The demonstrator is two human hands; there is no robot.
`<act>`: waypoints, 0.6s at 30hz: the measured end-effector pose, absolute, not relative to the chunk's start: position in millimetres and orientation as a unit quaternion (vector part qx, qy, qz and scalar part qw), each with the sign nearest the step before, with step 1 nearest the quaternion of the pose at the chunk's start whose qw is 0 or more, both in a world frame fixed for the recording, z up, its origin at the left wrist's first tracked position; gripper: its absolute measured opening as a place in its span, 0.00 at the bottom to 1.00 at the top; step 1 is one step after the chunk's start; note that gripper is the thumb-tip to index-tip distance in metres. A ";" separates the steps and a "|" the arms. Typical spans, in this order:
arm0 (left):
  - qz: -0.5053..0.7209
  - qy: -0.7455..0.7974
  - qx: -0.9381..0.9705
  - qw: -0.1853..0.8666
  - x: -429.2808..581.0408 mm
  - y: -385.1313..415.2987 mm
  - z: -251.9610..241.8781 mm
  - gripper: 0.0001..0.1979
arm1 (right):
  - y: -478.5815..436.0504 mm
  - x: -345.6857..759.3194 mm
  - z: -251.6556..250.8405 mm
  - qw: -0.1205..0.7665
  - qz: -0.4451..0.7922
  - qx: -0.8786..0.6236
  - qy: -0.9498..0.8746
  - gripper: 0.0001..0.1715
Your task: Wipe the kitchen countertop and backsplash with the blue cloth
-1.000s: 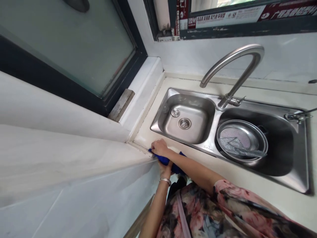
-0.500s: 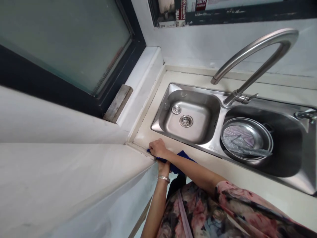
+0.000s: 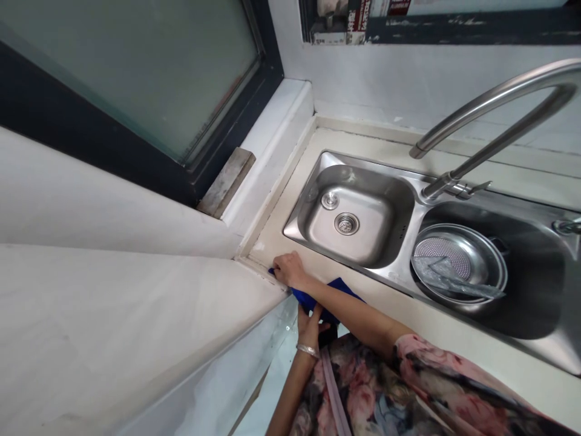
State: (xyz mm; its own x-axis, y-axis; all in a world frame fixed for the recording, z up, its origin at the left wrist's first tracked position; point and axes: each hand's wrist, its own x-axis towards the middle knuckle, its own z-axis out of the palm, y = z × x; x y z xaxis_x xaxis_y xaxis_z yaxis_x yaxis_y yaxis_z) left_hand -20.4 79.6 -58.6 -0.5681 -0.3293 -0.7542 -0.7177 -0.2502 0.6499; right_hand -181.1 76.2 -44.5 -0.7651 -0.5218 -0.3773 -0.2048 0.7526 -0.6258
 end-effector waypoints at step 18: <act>0.546 0.682 -0.454 0.176 -58.8 60.8 -56.0 0.30 | 46.1 -217.9 -27.1 0.290 -0.259 -0.286 0.876 0.17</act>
